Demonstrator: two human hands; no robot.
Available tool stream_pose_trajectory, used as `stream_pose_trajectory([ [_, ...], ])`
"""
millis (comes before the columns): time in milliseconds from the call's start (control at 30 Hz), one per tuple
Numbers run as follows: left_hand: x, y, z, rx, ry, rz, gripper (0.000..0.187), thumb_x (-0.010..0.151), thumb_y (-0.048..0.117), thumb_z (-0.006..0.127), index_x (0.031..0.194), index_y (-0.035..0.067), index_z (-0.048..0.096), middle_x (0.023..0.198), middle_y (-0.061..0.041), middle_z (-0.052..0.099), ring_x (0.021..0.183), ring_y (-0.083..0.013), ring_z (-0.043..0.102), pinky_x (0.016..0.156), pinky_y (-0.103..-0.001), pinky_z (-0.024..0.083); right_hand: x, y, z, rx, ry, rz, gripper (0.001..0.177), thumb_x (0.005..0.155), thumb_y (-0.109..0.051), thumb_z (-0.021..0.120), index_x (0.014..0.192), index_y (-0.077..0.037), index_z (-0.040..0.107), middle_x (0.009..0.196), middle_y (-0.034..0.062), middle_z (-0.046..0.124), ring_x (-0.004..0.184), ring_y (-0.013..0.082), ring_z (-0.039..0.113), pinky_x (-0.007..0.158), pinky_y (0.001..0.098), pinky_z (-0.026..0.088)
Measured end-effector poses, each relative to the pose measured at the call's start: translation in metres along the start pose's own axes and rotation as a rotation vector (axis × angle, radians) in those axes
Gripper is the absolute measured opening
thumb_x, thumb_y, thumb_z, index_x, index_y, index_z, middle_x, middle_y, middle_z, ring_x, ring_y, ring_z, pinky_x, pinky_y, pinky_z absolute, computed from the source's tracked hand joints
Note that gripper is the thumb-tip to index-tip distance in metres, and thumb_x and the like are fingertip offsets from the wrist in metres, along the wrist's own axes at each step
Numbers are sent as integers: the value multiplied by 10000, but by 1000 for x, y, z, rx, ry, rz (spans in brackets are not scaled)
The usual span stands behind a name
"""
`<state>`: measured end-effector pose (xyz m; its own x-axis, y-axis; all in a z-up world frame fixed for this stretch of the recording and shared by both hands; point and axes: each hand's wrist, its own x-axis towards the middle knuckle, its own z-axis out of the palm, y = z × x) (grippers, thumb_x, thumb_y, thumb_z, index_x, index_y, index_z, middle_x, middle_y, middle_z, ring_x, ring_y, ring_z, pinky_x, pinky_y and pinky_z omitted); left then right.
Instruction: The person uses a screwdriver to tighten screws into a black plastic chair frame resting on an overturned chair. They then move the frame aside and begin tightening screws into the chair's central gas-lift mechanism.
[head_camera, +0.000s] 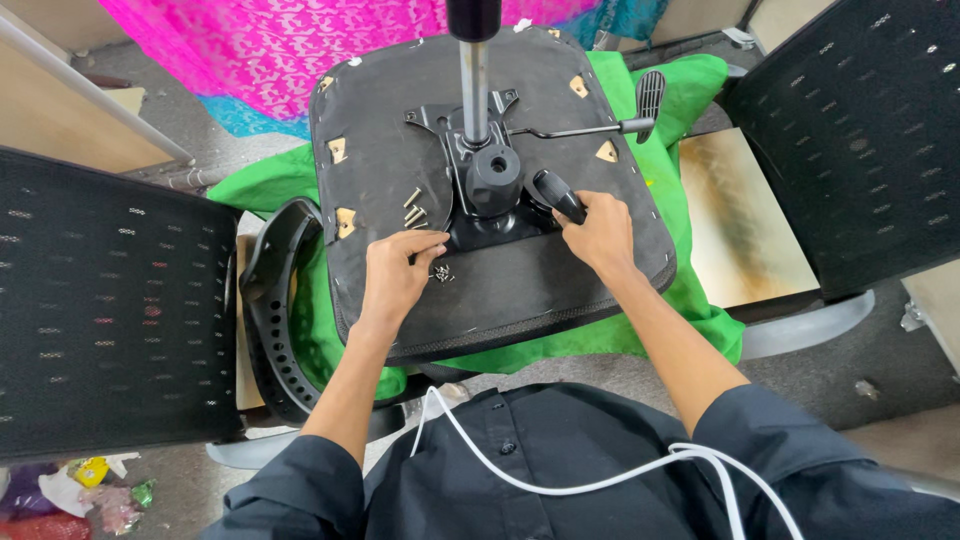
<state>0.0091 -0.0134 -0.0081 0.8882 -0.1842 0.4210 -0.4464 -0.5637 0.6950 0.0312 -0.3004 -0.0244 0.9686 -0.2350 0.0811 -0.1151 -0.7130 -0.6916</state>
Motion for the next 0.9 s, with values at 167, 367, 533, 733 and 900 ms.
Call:
stream_pose_trajectory([
  [167, 2, 4, -1, 29, -31, 26, 204, 816, 35, 790, 1020, 49, 795, 1032, -125, 774, 911, -286, 731, 803, -351, 566, 0, -1, -1, -3, -19, 23, 194, 850, -233, 796, 943, -65, 772, 758, 195, 700, 771, 393, 690, 738, 487, 512],
  [367, 0, 15, 6, 12, 58, -77, 233, 769, 67, 858, 998, 62, 811, 933, -105, 716, 807, -234, 701, 734, -323, 548, 1, 2, -2, -2, -19, 2, 209, 842, -240, 801, 947, -62, 770, 759, 195, 696, 762, 394, 687, 727, 487, 514],
  [533, -4, 21, 17, -37, 106, -116, 303, 810, 4, 804, 1107, 56, 767, 945, -95, 726, 795, -193, 733, 756, -289, 579, 3, 4, -4, 30, -40, 8, 205, 836, -241, 791, 944, -67, 770, 748, 180, 701, 748, 384, 688, 720, 480, 517],
  [733, -9, 23, 20, -52, 141, -32, 439, 838, -74, 727, 1262, 35, 695, 993, -112, 746, 867, -199, 755, 824, -288, 599, 8, 7, -8, 18, -94, -14, 230, 853, -256, 787, 934, -43, 757, 739, 193, 691, 745, 388, 686, 719, 479, 518],
  [900, -9, 28, 21, 22, 160, 55, 486, 798, -30, 780, 1271, 0, 676, 1045, -121, 720, 895, -203, 712, 827, -299, 576, 11, 13, -11, 59, -102, -64, 225, 843, -261, 784, 930, -55, 765, 748, 185, 701, 760, 389, 691, 711, 478, 518],
])
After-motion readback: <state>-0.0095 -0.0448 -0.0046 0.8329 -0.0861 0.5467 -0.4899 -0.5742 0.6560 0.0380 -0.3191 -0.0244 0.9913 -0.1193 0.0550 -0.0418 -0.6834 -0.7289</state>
